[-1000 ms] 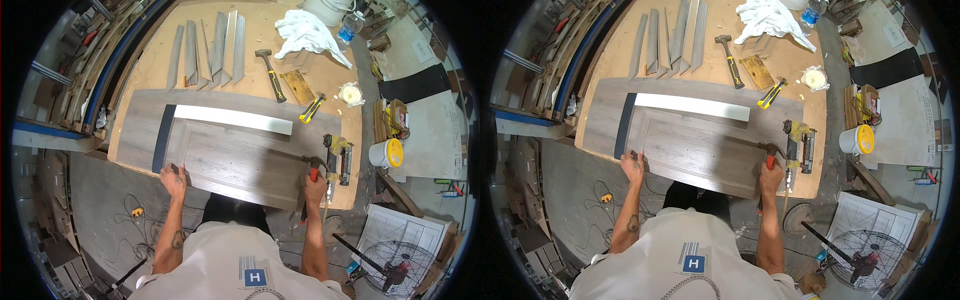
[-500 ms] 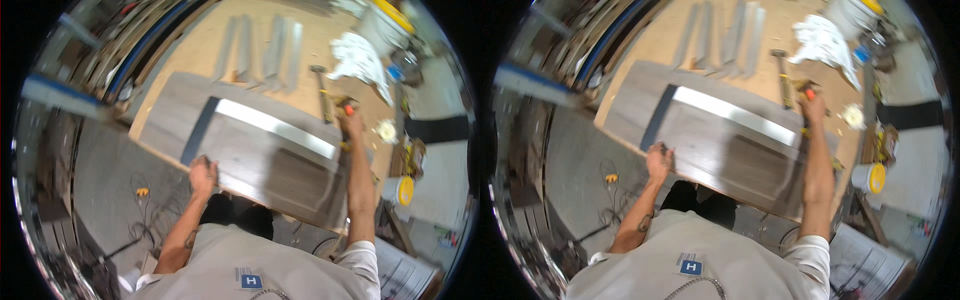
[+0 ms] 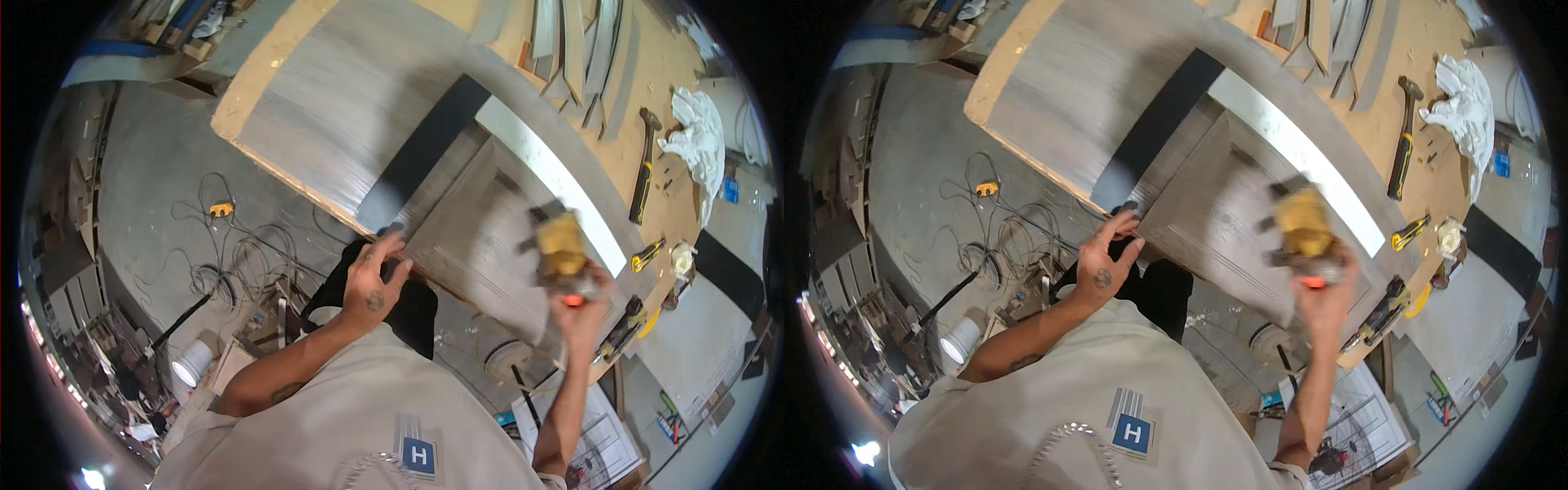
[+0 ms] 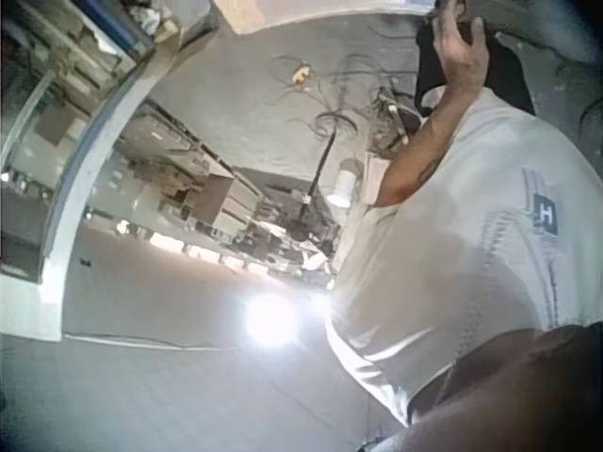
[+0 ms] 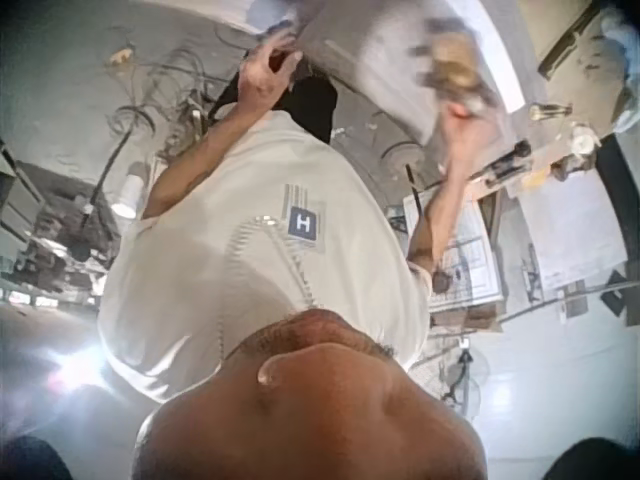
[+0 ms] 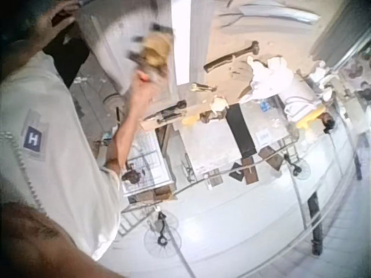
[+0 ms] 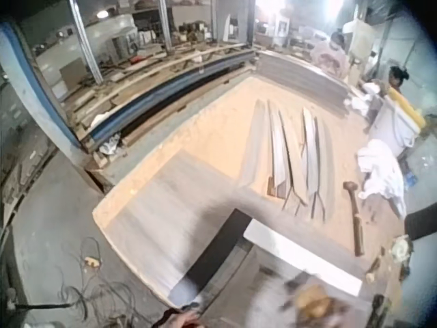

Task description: Assembling and nailing wooden furniture panels using a pneumatic nail gun and a hammer.

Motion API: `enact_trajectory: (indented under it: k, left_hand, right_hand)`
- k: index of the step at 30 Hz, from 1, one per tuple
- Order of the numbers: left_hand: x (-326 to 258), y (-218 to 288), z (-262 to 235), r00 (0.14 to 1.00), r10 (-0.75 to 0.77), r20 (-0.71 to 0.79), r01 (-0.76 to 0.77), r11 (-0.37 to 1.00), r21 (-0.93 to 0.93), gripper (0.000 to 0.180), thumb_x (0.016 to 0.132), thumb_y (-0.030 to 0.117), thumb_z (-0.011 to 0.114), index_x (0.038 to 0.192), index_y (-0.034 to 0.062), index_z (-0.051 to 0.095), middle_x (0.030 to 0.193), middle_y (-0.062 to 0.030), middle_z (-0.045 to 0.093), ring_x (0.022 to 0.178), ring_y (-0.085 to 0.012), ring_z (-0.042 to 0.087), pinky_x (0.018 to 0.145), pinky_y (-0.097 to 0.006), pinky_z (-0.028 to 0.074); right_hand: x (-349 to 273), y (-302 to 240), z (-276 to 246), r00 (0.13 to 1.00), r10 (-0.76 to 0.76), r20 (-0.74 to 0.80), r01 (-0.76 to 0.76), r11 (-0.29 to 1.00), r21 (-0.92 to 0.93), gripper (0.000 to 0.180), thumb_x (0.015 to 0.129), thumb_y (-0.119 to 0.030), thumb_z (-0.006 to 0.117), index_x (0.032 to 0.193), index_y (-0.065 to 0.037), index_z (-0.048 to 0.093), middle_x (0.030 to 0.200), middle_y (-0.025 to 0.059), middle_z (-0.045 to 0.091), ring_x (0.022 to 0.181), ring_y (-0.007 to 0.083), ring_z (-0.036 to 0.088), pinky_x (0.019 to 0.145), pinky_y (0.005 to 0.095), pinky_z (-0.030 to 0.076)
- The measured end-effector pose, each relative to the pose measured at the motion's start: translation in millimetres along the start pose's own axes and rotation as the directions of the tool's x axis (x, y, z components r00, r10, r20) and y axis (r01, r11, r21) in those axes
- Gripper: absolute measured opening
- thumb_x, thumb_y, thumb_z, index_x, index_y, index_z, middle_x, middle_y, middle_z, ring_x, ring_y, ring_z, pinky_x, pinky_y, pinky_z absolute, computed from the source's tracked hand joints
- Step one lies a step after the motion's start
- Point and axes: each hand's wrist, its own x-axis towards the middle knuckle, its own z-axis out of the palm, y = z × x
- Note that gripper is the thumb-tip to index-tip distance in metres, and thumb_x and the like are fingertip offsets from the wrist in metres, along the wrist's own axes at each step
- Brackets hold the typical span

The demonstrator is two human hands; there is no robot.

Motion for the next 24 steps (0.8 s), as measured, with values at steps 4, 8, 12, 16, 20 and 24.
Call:
enact_trajectory:
  k: [4,8,12,16,20,24]
  left_hand:
    - [20,-3,-3,0.998,0.067,0.016,-0.068,0.997,0.024,0.041,0.088,0.012,0.068,0.125,-0.0027,0.056,0.108,-0.0184,0.068,0.089,-0.0238,0.067,0.079,-0.032,0.053]
    - [21,15,-2,0.992,-0.041,0.122,0.025,0.991,0.131,0.042,0.09,0.018,0.066,0.124,-0.0047,0.056,0.109,-0.0197,0.067,0.085,-0.0271,0.066,0.072,-0.033,0.054]
    - [45,30,16,0.986,0.077,0.149,-0.121,0.941,0.315,0.045,0.09,0.023,0.066,0.122,-0.0058,0.057,0.112,-0.0238,0.061,0.09,-0.0329,0.064,0.077,-0.037,0.052]
    - [61,43,30,0.982,0.08,0.171,-0.151,0.877,0.457,0.06,0.084,0.036,0.072,0.122,-0.0068,0.055,0.116,-0.0243,0.057,0.102,-0.0379,0.061,0.087,-0.043,0.048]
    - [64,48,39,0.991,0.05,0.127,-0.112,0.832,0.543,0.075,0.076,0.043,0.078,0.123,-0.0095,0.052,0.118,-0.0255,0.054,0.106,-0.0393,0.058,0.091,-0.044,0.047]
    - [59,44,41,0.991,0.041,0.13,-0.108,0.817,0.567,0.076,0.074,0.04,0.081,0.123,-0.0103,0.053,0.114,-0.026,0.056,0.106,-0.0388,0.058,0.091,-0.043,0.047]
  right_hand:
    - [-25,14,54,0.822,-0.196,0.535,0.541,0.564,-0.624,0.061,0.073,-0.01,0.078,0.12,-0.005,0.04,0.14,0.0234,0.047,0.094,0.039,0.067,0.072,0.0434,0.057]
    - [-29,14,61,0.775,-0.188,0.604,0.612,0.463,-0.641,0.062,0.07,-0.011,0.079,0.118,-0.005,0.04,0.142,0.0223,0.046,0.084,0.0374,0.068,0.064,0.0419,0.057]
    - [-33,11,74,0.799,-0.22,0.559,0.587,0.486,-0.648,0.062,0.074,-0.016,0.078,0.123,-0.003,0.042,0.143,0.0221,0.044,0.081,0.0348,0.068,0.065,0.0406,0.057]
    - [-46,-9,77,0.912,-0.12,0.393,0.358,0.7,-0.617,0.054,0.078,-0.018,0.077,0.122,-0.002,0.05,0.133,0.0223,0.052,0.079,0.0355,0.068,0.068,0.0387,0.056]
    - [-98,17,43,0.867,-0.479,0.135,0.471,0.701,-0.536,0.036,0.089,-0.022,0.068,0.116,-0.002,0.054,0.101,0.016,0.064,0.061,0.0245,0.062,0.054,0.0316,0.051]
    - [-128,26,57,0.881,0.41,-0.234,-0.325,0.886,0.331,0.026,0.101,-0.03,0.053,0.107,-0.005,0.058,0.068,0.0022,0.054,0.048,0.0068,0.044,0.041,0.0214,0.034]
